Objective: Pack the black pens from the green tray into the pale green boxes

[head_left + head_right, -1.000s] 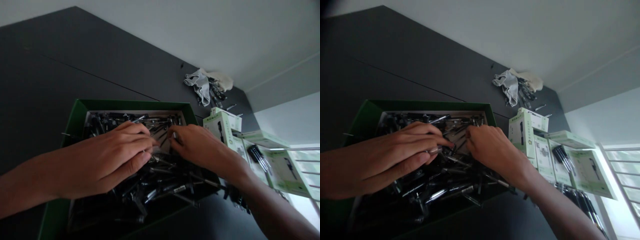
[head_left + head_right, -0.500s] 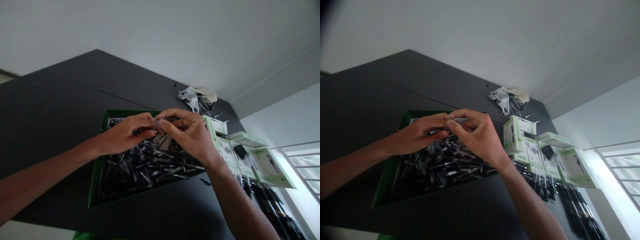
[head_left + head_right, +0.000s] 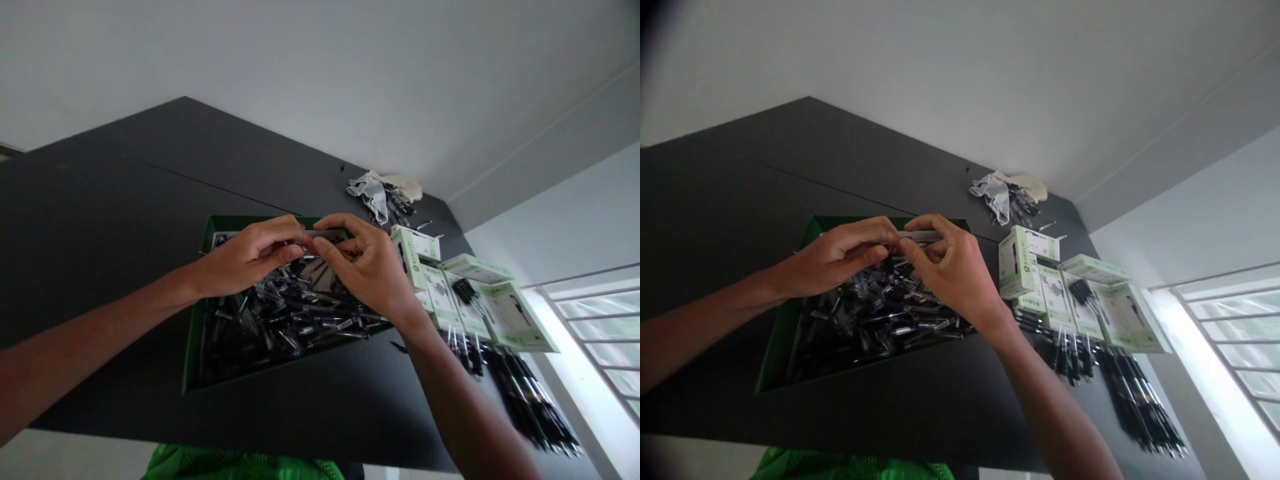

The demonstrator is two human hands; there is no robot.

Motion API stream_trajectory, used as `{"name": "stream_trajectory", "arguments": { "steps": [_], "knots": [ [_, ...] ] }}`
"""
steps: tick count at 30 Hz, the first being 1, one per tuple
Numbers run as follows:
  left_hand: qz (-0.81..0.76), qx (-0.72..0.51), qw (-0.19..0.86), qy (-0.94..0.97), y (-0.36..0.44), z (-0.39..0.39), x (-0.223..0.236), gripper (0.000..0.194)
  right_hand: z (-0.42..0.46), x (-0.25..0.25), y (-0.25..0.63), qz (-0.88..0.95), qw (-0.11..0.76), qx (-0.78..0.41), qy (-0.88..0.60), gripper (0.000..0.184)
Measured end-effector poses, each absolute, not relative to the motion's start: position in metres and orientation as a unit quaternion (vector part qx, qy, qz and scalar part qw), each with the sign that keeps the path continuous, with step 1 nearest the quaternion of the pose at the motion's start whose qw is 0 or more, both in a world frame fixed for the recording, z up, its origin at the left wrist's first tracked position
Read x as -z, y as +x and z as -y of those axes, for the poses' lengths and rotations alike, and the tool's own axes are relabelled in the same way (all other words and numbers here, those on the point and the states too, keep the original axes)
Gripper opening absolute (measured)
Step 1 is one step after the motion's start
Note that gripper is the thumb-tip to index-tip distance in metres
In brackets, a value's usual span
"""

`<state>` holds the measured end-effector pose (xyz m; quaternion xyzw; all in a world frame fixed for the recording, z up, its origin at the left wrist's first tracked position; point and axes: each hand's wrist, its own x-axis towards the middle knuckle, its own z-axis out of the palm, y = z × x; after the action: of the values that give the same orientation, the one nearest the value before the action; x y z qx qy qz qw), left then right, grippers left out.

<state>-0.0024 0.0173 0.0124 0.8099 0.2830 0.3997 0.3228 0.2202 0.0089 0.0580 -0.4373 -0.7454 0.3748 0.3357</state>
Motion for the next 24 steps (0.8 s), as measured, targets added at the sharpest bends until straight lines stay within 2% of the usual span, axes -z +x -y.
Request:
{"name": "stream_trajectory", "arguments": {
  "steps": [6,14,20,22,24],
  "knots": [
    [-0.287,-0.447,0.353,0.770,-0.003,-0.012,-0.017,0.027,0.010,-0.050,0.219,0.737,0.336,-0.399,-0.430,0.030],
    [-0.213,-0.473,0.342,0.783,-0.005,-0.018,-0.016,0.017,0.035,-0.040,0.209,0.752,0.362,-0.251,-0.491,0.023],
    [-0.150,-0.467,0.347,0.799,-0.007,-0.021,-0.013,0.008,0.045,-0.034,0.204,0.767,0.336,-0.213,-0.504,0.024],
    [-0.146,-0.470,0.373,0.787,-0.006,-0.022,-0.011,0.013,0.046,-0.033,0.203,0.768,0.339,-0.194,-0.508,0.026],
    [-0.146,-0.471,0.427,0.758,-0.005,-0.023,-0.008,0.035,0.048,-0.035,0.207,0.758,0.352,-0.183,-0.518,0.026]
  ]
}}
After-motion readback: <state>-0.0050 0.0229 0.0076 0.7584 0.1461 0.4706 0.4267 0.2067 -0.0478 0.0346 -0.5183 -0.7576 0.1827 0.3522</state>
